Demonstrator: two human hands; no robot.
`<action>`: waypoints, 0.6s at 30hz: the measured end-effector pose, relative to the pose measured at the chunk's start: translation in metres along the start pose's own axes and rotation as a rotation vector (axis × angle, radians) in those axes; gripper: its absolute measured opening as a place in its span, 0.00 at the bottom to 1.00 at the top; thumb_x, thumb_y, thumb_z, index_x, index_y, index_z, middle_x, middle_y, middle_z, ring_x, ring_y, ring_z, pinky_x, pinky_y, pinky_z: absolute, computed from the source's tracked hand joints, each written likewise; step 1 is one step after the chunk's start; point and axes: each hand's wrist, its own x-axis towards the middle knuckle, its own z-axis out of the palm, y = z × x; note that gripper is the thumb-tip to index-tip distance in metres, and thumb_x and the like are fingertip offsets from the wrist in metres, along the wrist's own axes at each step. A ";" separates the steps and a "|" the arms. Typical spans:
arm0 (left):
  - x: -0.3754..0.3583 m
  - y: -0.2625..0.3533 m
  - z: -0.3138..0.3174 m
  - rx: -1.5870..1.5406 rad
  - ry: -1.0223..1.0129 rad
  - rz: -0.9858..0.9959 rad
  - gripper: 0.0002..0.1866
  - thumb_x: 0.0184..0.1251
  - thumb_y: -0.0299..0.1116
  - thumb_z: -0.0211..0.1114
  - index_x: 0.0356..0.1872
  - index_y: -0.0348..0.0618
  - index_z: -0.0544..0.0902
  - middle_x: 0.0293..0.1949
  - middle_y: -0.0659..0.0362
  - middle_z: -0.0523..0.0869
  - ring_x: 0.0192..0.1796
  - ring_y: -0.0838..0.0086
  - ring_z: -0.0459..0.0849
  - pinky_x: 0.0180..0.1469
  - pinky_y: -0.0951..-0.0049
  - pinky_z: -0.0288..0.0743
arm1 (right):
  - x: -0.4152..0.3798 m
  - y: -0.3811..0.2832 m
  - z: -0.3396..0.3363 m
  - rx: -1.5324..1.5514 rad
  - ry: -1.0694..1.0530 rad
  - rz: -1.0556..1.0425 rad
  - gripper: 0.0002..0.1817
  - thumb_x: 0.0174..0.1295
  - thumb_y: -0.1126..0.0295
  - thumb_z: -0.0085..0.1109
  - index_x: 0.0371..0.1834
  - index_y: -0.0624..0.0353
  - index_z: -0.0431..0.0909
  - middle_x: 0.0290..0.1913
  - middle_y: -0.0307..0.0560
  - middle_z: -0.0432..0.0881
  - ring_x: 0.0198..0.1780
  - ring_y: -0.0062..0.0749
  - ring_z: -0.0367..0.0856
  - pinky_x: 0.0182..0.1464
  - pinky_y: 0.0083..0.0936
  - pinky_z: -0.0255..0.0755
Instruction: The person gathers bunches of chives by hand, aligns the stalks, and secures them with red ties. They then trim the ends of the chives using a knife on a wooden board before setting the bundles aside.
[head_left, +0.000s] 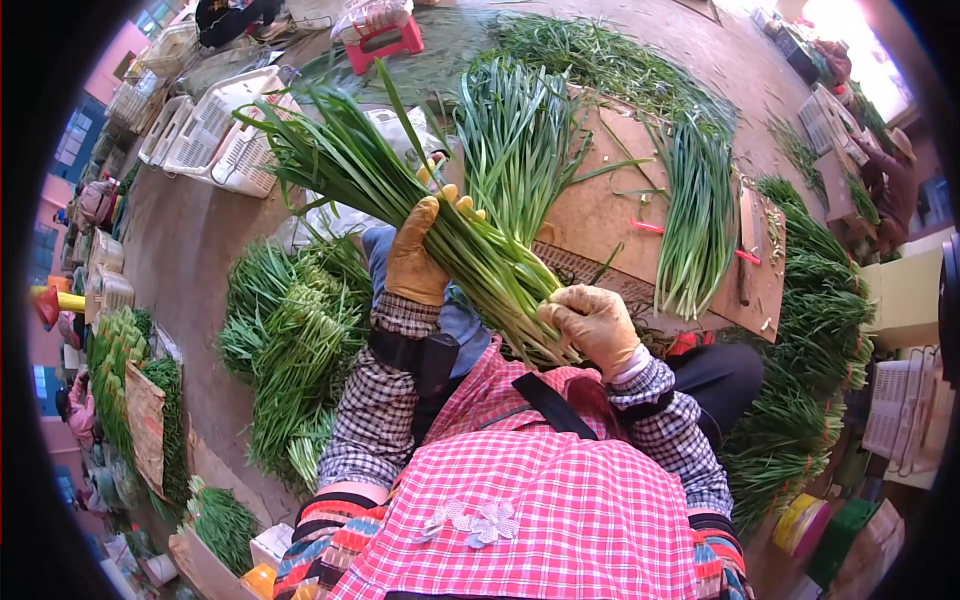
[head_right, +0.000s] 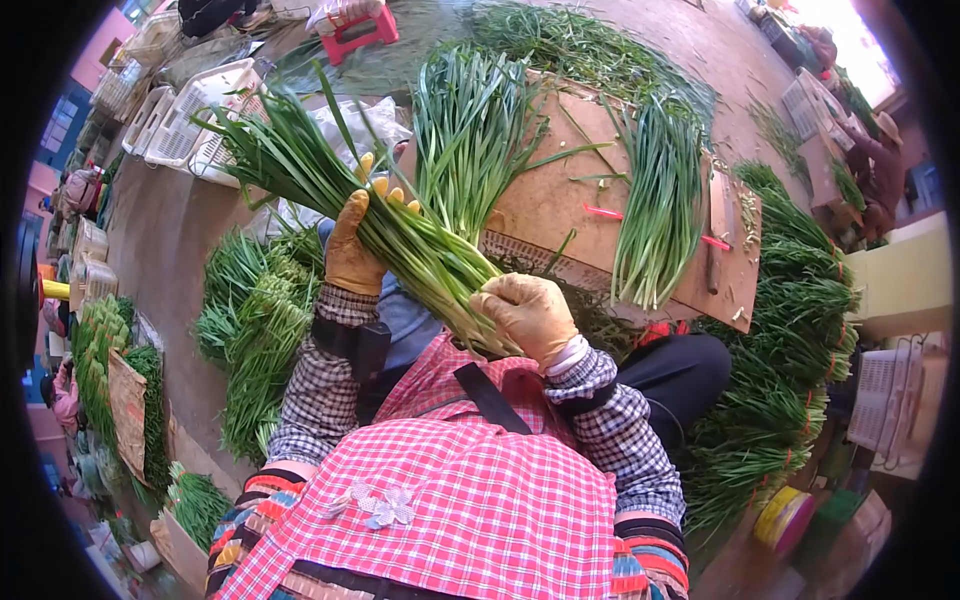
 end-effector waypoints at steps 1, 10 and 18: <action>0.001 0.003 -0.004 -0.044 -0.083 -0.048 0.27 0.68 0.30 0.61 0.68 0.51 0.66 0.47 0.58 0.85 0.50 0.64 0.84 0.61 0.48 0.73 | -0.001 -0.008 -0.002 0.127 0.016 0.122 0.07 0.58 0.69 0.67 0.35 0.60 0.82 0.22 0.33 0.77 0.20 0.14 0.71 0.22 0.13 0.63; 0.011 0.046 -0.025 -0.104 0.074 0.247 0.20 0.67 0.32 0.60 0.60 0.46 0.75 0.46 0.59 0.85 0.50 0.68 0.83 0.61 0.52 0.73 | -0.035 0.056 -0.061 -1.106 -0.175 0.031 0.13 0.61 0.63 0.62 0.48 0.52 0.83 0.29 0.40 0.83 0.30 0.19 0.80 0.37 0.20 0.76; 0.018 0.037 -0.018 -0.218 0.164 0.222 0.13 0.67 0.31 0.60 0.51 0.47 0.80 0.48 0.58 0.84 0.51 0.64 0.82 0.58 0.50 0.75 | -0.002 0.035 -0.011 0.295 -0.231 0.027 0.36 0.57 0.64 0.68 0.68 0.62 0.65 0.55 0.50 0.79 0.50 0.29 0.78 0.56 0.25 0.71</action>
